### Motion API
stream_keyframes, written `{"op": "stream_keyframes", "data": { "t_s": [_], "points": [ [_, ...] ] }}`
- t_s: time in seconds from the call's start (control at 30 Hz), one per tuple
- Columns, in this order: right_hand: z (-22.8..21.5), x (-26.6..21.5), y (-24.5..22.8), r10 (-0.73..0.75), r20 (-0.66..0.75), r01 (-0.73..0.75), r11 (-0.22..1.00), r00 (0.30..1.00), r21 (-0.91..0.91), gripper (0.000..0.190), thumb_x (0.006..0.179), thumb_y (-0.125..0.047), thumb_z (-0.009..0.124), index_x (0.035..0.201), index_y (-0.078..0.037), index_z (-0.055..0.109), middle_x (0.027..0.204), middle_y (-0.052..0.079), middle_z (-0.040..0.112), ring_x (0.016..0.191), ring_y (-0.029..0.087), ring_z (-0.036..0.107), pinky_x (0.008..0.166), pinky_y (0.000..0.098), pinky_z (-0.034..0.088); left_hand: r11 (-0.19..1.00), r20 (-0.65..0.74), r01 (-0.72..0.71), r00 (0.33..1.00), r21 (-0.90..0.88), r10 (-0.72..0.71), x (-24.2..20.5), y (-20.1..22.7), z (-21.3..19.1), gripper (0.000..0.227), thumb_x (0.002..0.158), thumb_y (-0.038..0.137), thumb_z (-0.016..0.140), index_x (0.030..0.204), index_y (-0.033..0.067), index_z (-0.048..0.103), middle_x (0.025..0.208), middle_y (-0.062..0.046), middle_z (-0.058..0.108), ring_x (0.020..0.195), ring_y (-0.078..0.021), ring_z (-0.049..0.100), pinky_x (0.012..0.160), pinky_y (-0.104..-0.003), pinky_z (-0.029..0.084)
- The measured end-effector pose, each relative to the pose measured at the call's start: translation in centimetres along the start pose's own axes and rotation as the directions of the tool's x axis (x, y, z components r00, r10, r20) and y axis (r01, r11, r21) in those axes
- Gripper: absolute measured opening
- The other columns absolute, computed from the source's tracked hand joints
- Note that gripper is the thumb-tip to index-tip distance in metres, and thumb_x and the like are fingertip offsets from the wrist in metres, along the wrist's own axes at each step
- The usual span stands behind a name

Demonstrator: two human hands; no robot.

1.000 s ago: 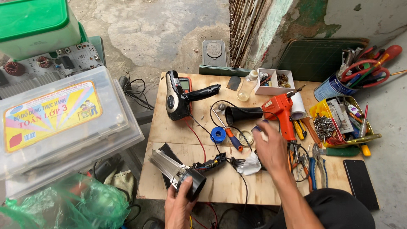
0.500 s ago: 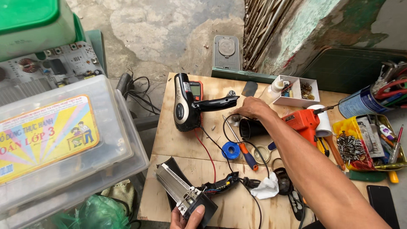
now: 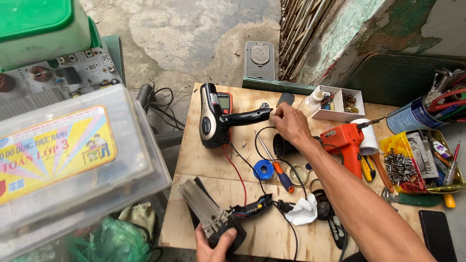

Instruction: The person holds a disassembled hair dryer and plugs its power cord into a power strip. They then apply a liquid from a small bottle onto the internal heating element and wipe the area with a white cloth. Finally, they reassemble the hair dryer by attaching the nozzle and casing.

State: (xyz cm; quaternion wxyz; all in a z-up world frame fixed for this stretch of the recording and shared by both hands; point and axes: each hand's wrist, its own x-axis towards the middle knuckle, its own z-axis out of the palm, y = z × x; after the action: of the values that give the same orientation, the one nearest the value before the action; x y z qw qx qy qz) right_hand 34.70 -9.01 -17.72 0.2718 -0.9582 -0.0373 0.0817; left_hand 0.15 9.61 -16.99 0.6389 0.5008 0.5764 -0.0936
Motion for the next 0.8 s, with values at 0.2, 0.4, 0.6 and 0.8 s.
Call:
{"op": "stream_keyframes", "data": {
  "t_s": [0.2, 0.4, 0.6, 0.8],
  "points": [
    [-5.5, -8.5, -2.4, -0.469, -0.396, 0.444, 0.882, 0.789, -0.160, 0.011, 0.114, -0.005, 0.075, 0.111, -0.005, 0.065, 0.102, 0.010, 0.072, 0.083, 0.025, 0.070, 0.062, 0.0356, 0.061, 0.999, 0.161, -0.030, 0.986, -0.031, 0.034, -4.0, 2.5, -1.0, 0.115, 0.074, 0.037, 0.086, 0.175, 0.0253, 0.031, 0.175, -0.003, 0.047, 0.159, -0.0184, 0.047, 0.129, -0.036, 0.039],
    [-7.5, -25.5, -4.5, 0.141, 0.042, -0.134, 0.744, 0.989, 0.654, 0.023, 0.106, -0.016, 0.073, 0.124, -0.003, 0.071, 0.101, 0.013, 0.074, 0.082, 0.024, 0.069, 0.073, 0.0369, 0.059, 0.896, 0.251, 0.079, 0.967, -0.438, 0.038, -8.7, 5.0, -0.9, 0.090, 0.081, 0.024, 0.076, 0.166, 0.0210, 0.047, 0.150, -0.009, 0.065, 0.131, -0.0258, 0.066, 0.109, -0.041, 0.053],
    [-0.1, -33.1, -1.7, -0.018, 0.194, -0.175, 0.353, 0.981, 0.919, 0.016, 0.105, -0.004, 0.070, 0.119, 0.001, 0.073, 0.098, 0.018, 0.081, 0.081, 0.023, 0.074, 0.067, 0.0322, 0.056, 0.844, 0.354, 0.066, 0.923, -0.533, 0.151, -6.5, 2.2, -0.4, 0.038, 0.099, 0.033, 0.071, 0.130, 0.0122, 0.065, 0.120, -0.010, 0.071, 0.109, -0.0225, 0.067, 0.092, -0.042, 0.057],
    [0.8, -34.5, -5.4, -0.072, 0.099, -0.049, 0.502, 0.993, 0.863, 0.012, 0.106, -0.009, 0.067, 0.113, -0.006, 0.075, 0.123, 0.012, 0.076, 0.079, 0.016, 0.071, 0.066, 0.0275, 0.062, 0.850, 0.445, 0.061, 0.870, -0.523, 0.211, -7.1, 1.8, -0.2, 0.034, 0.102, 0.048, 0.071, 0.110, 0.0153, 0.070, 0.101, -0.009, 0.076, 0.089, -0.0234, 0.069, 0.079, -0.043, 0.056]
  ]
}}
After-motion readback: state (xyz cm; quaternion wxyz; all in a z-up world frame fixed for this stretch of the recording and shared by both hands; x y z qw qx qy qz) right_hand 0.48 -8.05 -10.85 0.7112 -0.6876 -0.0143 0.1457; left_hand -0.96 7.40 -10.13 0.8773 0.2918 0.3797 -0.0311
